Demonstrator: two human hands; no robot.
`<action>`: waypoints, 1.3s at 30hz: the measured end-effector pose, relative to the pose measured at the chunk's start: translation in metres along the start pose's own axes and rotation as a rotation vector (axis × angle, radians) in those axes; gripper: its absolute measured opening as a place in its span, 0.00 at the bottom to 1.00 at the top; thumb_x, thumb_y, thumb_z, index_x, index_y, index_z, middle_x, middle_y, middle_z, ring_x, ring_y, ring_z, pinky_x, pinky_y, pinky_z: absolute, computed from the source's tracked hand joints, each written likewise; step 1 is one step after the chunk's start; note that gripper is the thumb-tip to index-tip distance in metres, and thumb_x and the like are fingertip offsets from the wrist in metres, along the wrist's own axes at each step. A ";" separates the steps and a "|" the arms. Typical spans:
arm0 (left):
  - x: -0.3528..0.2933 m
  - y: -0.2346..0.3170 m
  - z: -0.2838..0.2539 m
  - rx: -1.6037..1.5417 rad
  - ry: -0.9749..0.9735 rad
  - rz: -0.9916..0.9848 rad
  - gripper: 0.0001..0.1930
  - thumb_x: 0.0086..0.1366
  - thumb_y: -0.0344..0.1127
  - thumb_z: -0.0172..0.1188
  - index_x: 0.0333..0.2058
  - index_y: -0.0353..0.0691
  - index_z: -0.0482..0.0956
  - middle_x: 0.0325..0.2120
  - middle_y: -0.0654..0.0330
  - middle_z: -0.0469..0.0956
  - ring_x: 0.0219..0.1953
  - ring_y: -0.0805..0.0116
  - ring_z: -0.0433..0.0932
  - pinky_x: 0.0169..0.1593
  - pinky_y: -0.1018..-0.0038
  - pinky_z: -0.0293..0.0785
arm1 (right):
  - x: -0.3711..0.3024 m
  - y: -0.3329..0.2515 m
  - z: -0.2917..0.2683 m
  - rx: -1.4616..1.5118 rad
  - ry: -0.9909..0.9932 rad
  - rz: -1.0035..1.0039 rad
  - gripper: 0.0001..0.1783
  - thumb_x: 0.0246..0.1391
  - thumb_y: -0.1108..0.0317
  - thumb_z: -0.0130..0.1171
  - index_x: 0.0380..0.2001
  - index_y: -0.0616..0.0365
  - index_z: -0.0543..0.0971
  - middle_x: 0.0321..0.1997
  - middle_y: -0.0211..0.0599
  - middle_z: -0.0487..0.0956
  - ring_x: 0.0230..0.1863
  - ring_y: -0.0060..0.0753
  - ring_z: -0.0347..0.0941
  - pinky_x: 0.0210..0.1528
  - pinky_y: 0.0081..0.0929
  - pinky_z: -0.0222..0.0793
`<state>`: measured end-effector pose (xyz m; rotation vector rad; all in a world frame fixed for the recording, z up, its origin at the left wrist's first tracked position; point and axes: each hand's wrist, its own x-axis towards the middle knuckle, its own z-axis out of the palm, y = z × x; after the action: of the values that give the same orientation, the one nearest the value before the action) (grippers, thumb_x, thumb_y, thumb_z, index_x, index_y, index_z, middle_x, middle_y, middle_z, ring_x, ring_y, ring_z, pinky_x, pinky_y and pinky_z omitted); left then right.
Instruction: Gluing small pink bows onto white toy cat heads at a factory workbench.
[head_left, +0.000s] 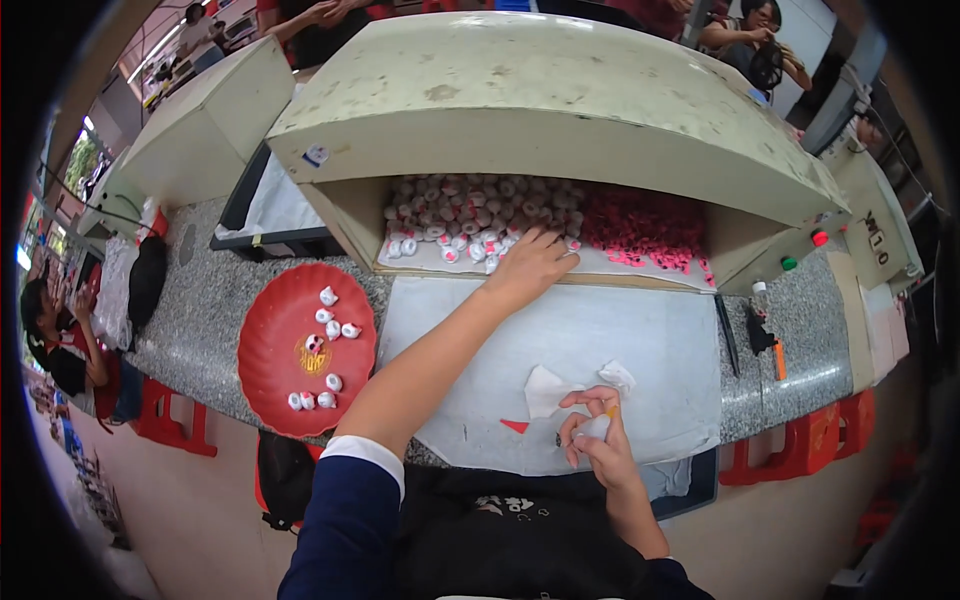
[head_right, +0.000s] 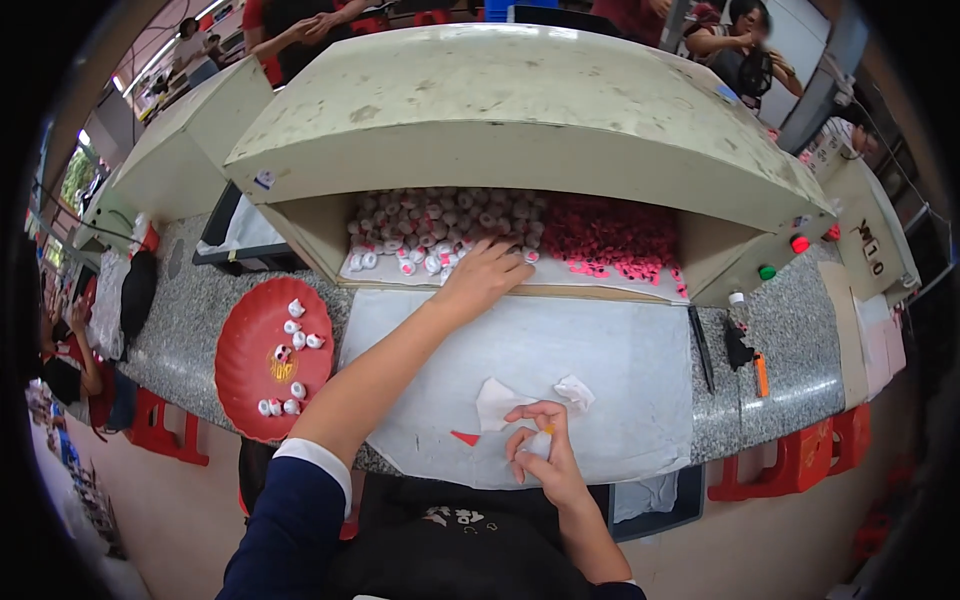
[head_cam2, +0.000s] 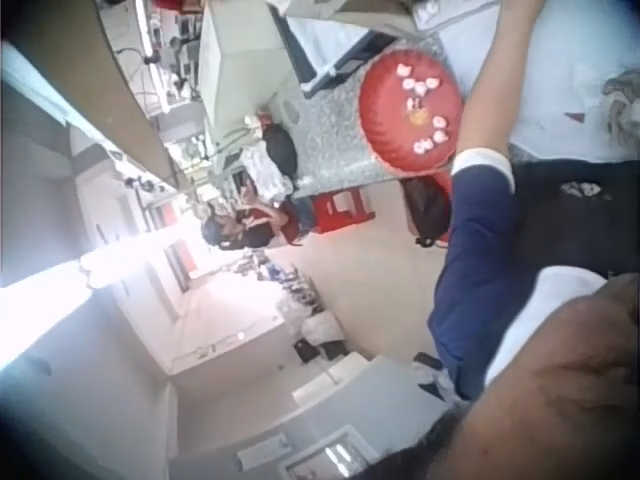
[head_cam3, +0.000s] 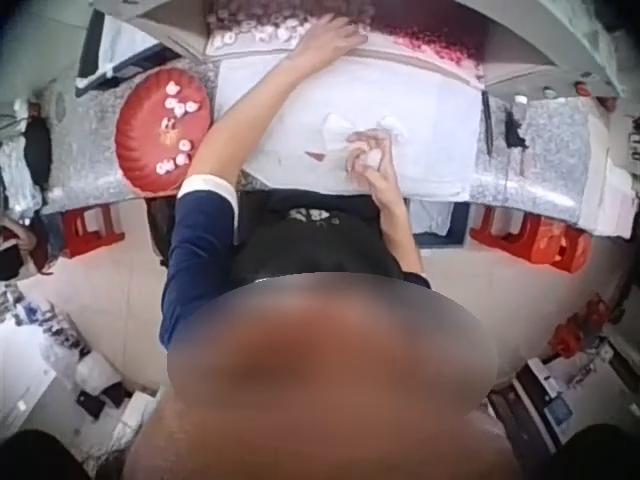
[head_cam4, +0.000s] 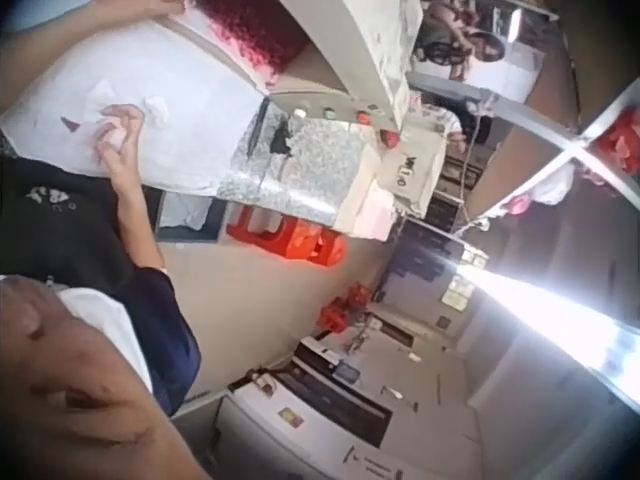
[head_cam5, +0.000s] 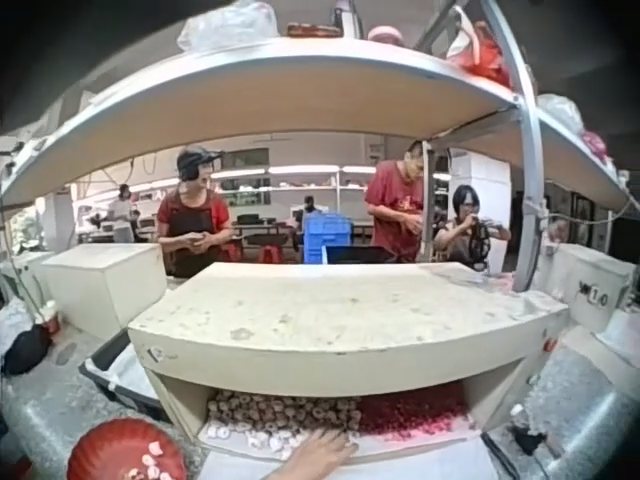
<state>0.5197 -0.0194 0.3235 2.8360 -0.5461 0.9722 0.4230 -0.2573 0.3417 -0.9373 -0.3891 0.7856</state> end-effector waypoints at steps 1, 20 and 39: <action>0.000 -0.002 -0.003 -0.012 0.004 0.022 0.10 0.43 0.31 0.50 0.28 0.42 0.72 0.27 0.61 0.69 0.38 0.66 0.66 0.44 0.71 0.59 | 0.001 0.000 -0.001 -0.040 -0.004 0.031 0.25 0.38 0.80 0.49 0.41 0.55 0.56 0.41 0.42 0.60 0.26 0.27 0.63 0.18 0.17 0.62; -0.089 0.103 -0.111 -1.925 0.317 -1.134 0.14 0.53 0.26 0.51 0.40 0.37 0.66 0.35 0.55 0.70 0.29 0.73 0.69 0.34 0.80 0.65 | 0.009 -0.011 0.011 -0.142 -0.006 -0.008 0.26 0.40 0.76 0.43 0.48 0.69 0.60 0.39 0.39 0.62 0.39 0.35 0.65 0.28 0.29 0.72; -0.112 0.132 -0.117 -1.752 0.479 -1.089 0.18 0.53 0.23 0.49 0.45 0.32 0.62 0.41 0.50 0.68 0.37 0.64 0.73 0.42 0.72 0.70 | 0.010 -0.010 0.042 -0.266 0.341 -0.538 0.17 0.36 0.75 0.53 0.33 0.59 0.63 0.33 0.35 0.61 0.34 0.23 0.60 0.41 0.20 0.59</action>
<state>0.3221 -0.0843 0.3446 0.9167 0.2266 0.3956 0.4083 -0.2295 0.3734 -1.1251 -0.4253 0.0790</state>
